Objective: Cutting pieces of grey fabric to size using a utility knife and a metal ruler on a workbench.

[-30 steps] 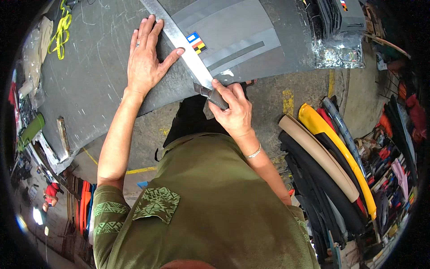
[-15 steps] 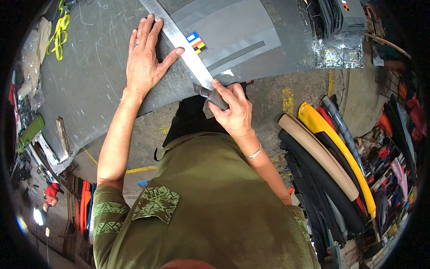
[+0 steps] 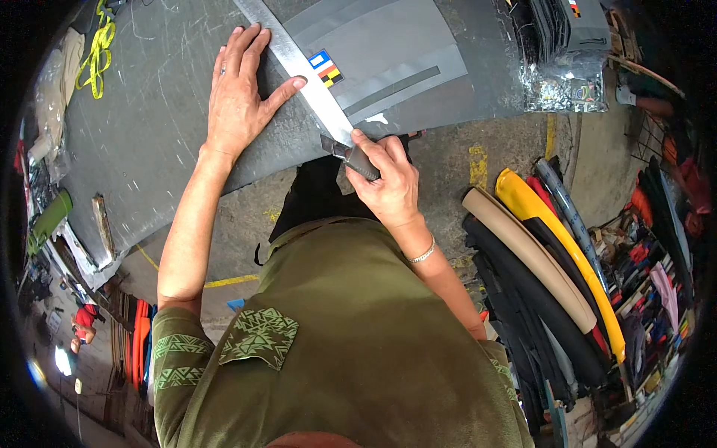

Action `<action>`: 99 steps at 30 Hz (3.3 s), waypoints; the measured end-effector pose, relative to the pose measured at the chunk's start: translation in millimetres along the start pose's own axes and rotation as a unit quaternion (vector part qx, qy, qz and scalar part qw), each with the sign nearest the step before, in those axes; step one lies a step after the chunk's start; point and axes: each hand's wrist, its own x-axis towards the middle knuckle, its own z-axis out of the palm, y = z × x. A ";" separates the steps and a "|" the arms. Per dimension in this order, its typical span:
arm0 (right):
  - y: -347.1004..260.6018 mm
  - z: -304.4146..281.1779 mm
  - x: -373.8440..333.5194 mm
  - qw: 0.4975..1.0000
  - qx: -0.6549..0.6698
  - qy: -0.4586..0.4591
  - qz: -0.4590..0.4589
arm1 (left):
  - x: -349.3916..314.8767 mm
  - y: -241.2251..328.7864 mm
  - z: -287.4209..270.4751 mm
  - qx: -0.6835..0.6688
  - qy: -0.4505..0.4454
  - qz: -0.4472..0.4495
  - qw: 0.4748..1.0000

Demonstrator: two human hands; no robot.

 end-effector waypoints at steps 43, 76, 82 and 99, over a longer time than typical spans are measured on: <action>-61.9 6.5 128.3 0.985 -0.063 -0.158 0.008 | 10.6 27.0 -18.8 0.004 -0.114 0.009 0.993; -89.0 -7.4 149.8 0.961 -0.129 -0.241 0.031 | 11.2 24.9 -19.0 0.008 -0.104 0.014 0.994; -87.9 -7.3 147.3 0.963 -0.128 -0.238 0.025 | 9.9 25.1 -17.3 0.006 -0.094 0.015 0.995; -83.4 -9.4 142.9 0.964 -0.129 -0.230 0.018 | 10.5 28.4 -16.3 0.031 -0.084 0.027 0.996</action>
